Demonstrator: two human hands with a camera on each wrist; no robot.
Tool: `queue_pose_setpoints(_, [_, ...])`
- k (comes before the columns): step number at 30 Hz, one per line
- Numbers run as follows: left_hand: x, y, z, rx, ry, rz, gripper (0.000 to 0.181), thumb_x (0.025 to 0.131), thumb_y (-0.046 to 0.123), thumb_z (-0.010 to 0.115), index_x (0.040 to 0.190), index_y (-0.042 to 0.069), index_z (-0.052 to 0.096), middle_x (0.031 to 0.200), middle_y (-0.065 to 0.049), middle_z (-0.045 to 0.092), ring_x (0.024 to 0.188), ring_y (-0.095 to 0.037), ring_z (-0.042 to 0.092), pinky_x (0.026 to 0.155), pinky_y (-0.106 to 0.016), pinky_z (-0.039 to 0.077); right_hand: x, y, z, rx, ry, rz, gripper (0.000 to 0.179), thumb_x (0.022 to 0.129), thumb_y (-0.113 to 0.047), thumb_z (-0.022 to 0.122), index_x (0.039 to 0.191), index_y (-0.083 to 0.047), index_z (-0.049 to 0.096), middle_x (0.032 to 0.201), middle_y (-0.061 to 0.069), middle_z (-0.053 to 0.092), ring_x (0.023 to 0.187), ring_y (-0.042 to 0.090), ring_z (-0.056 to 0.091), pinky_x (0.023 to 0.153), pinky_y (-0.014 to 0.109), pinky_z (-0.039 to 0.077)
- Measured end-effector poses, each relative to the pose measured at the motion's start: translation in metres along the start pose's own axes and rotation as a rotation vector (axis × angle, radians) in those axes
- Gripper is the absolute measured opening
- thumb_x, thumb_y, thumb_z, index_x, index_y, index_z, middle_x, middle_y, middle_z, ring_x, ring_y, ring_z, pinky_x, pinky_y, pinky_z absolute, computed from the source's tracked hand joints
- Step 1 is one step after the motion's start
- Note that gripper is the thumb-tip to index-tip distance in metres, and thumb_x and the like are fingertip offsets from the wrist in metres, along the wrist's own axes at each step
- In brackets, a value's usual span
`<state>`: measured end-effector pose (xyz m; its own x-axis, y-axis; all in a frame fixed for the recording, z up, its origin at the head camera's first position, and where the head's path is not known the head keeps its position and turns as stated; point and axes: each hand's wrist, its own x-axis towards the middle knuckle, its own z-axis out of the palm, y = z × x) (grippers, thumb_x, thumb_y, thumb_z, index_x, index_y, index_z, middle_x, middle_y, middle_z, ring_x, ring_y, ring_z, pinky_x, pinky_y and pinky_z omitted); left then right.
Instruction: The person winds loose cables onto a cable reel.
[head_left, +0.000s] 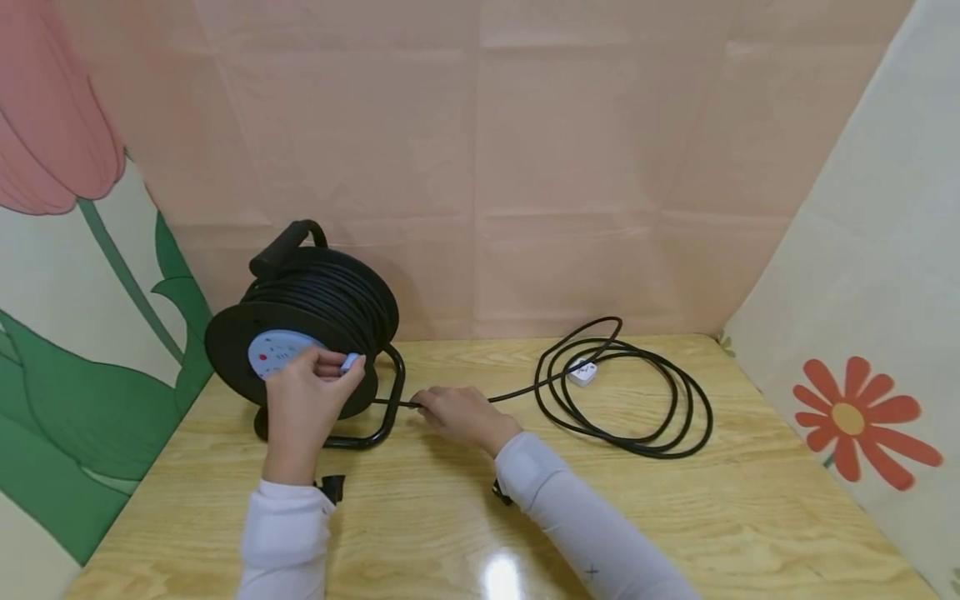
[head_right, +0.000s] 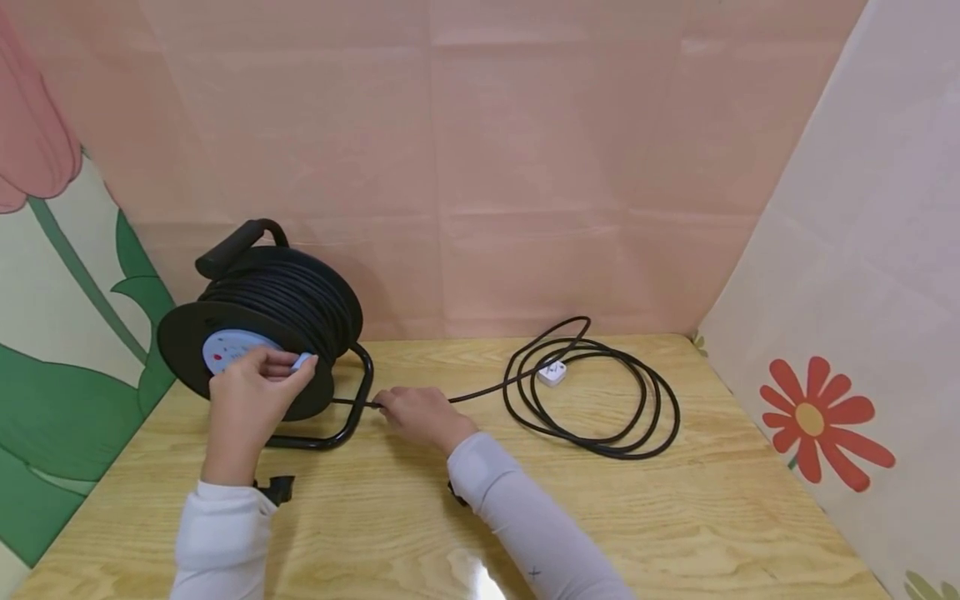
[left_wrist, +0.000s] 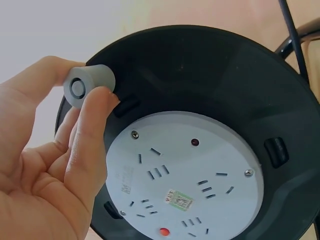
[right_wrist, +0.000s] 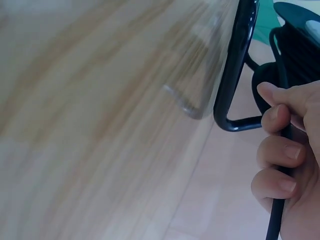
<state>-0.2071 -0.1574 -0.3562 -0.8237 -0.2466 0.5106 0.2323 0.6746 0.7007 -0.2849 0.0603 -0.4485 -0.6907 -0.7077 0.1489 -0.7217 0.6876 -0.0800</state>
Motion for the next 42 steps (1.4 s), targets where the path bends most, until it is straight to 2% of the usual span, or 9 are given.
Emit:
queue_pose_setpoints(7, [-0.003,-0.003,0.004,-0.012,-0.038,-0.044,0.03,0.086,0.034,0.08,0.091,0.005,0.073,0.082,-0.008,0.073,0.073,-0.02,0.07,0.061,-0.039,0.059,0.005,-0.003,0.004,-0.004,0.011,0.004,0.025,0.106,-0.026,0.054,0.127,-0.019,0.065,0.106,-0.005,0.072,0.088,0.009,0.069,0.067,0.027,0.056])
queue_pose_setpoints(14, [-0.005,-0.006,0.008,0.01,-0.072,-0.059,0.03,0.087,0.037,0.078,0.091,0.007,0.073,0.083,-0.006,0.072,0.073,-0.019,0.069,0.06,-0.037,0.058,0.008,-0.006,0.006,-0.01,-0.029,0.02,0.031,0.107,-0.023,0.051,0.135,-0.019,0.062,0.111,-0.003,0.071,0.089,0.01,0.067,0.067,0.029,0.056])
queue_pose_setpoints(22, [-0.005,-0.006,0.008,0.039,-0.127,-0.055,0.031,0.086,0.036,0.079,0.09,0.006,0.073,0.082,-0.007,0.072,0.073,-0.021,0.069,0.062,-0.039,0.058,0.011,-0.009,0.006,-0.02,-0.059,0.04,0.03,0.107,-0.024,0.05,0.134,-0.019,0.062,0.113,-0.003,0.069,0.075,0.007,0.058,0.063,0.027,0.053])
queue_pose_setpoints(27, [-0.006,-0.007,0.007,0.069,-0.164,-0.053,0.03,0.087,0.035,0.079,0.089,0.006,0.073,0.081,-0.008,0.072,0.073,-0.022,0.069,0.063,-0.042,0.058,0.015,-0.011,0.008,-0.011,-0.068,0.048,0.031,0.107,-0.024,0.05,0.136,-0.02,0.061,0.117,-0.004,0.068,0.084,0.008,0.062,0.069,0.029,0.055])
queue_pose_setpoints(34, [-0.005,-0.008,0.004,0.097,-0.248,-0.069,0.032,0.089,0.036,0.076,0.091,0.004,0.073,0.081,-0.006,0.072,0.071,-0.021,0.068,0.063,-0.041,0.057,0.022,-0.015,0.012,0.032,-0.122,0.056,0.039,0.106,-0.02,0.052,0.144,-0.02,0.054,0.123,-0.002,0.064,0.091,0.01,0.063,0.069,0.027,0.054])
queue_pose_setpoints(38, [-0.004,-0.01,0.002,0.103,-0.307,-0.079,0.033,0.089,0.036,0.076,0.09,0.003,0.073,0.08,-0.005,0.072,0.069,-0.02,0.066,0.062,-0.04,0.055,0.024,-0.017,0.012,0.0,-0.1,0.076,0.036,0.106,-0.024,0.053,0.141,-0.022,0.057,0.129,-0.005,0.064,0.102,0.012,0.065,0.075,0.032,0.056])
queue_pose_setpoints(42, [-0.003,-0.015,0.003,0.115,-0.369,-0.09,0.033,0.09,0.035,0.075,0.089,0.002,0.075,0.081,-0.005,0.073,0.071,-0.02,0.066,0.064,-0.04,0.055,0.025,-0.02,0.011,-0.014,-0.051,0.075,0.029,0.106,-0.027,0.053,0.132,-0.021,0.064,0.123,-0.006,0.067,0.101,0.012,0.066,0.074,0.034,0.057])
